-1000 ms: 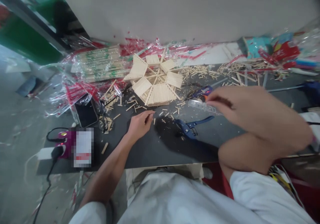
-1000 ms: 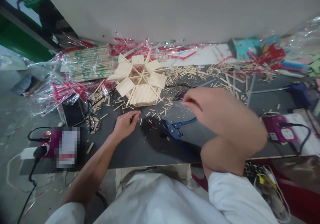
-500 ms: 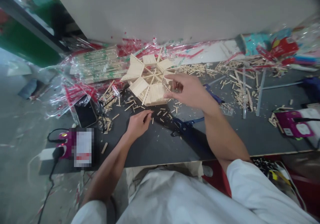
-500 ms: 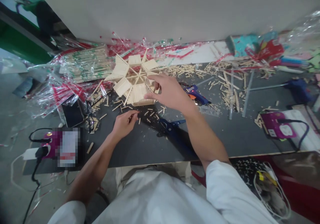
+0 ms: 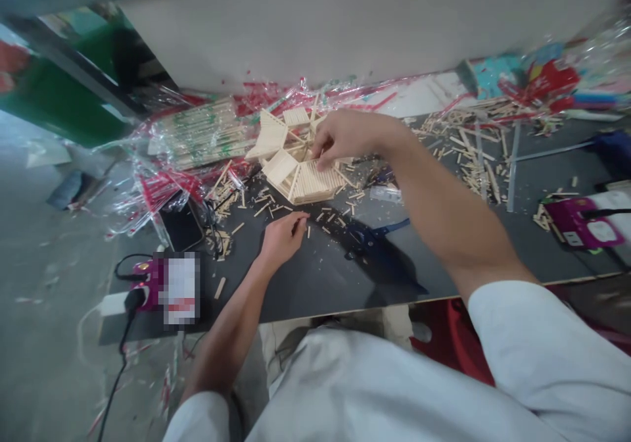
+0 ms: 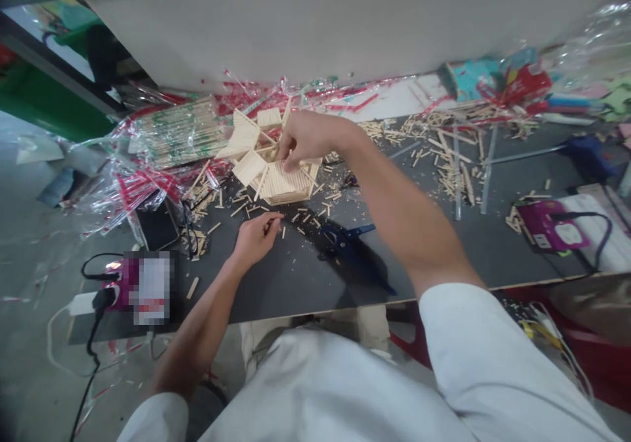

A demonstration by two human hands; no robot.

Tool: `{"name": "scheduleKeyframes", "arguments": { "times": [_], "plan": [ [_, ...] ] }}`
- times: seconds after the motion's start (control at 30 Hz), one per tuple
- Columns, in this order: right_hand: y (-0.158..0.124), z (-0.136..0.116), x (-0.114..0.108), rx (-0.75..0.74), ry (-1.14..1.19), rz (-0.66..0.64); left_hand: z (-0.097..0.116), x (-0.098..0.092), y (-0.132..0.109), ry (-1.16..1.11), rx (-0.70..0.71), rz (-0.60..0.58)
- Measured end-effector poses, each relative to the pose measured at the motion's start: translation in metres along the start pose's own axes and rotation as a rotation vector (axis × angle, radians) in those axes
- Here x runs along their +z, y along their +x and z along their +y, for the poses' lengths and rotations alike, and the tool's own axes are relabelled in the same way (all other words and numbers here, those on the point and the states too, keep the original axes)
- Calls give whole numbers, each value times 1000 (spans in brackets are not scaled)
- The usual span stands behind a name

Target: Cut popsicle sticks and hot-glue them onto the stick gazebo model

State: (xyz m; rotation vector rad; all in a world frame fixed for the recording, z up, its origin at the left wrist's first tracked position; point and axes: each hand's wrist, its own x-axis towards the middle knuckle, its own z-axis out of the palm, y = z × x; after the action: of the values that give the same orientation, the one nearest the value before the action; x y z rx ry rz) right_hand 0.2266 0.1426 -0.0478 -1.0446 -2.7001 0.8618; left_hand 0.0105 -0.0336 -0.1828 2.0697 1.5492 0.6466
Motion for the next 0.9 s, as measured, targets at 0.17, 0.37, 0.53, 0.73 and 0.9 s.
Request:
{"name": "scheduleKeyframes", "arguments": {
  "times": [0.17,0.37,0.53,0.73,0.9],
  "plan": [
    [5,-8,1,54,-12,51,2,-2,1,4,7,-15],
    [-25,-12,3,17,40,315,4,-4,0,4,-1,-29],
    [-68,12,3,128,190,491,4,-5,0,-5,-13,-27],
    [-149,13,36,236,95,258,-2,-8,-1,-49,-5,-29],
    [-245,1,66,454,106,237,9,-15,-3,-4,127,-38]
  ]
}}
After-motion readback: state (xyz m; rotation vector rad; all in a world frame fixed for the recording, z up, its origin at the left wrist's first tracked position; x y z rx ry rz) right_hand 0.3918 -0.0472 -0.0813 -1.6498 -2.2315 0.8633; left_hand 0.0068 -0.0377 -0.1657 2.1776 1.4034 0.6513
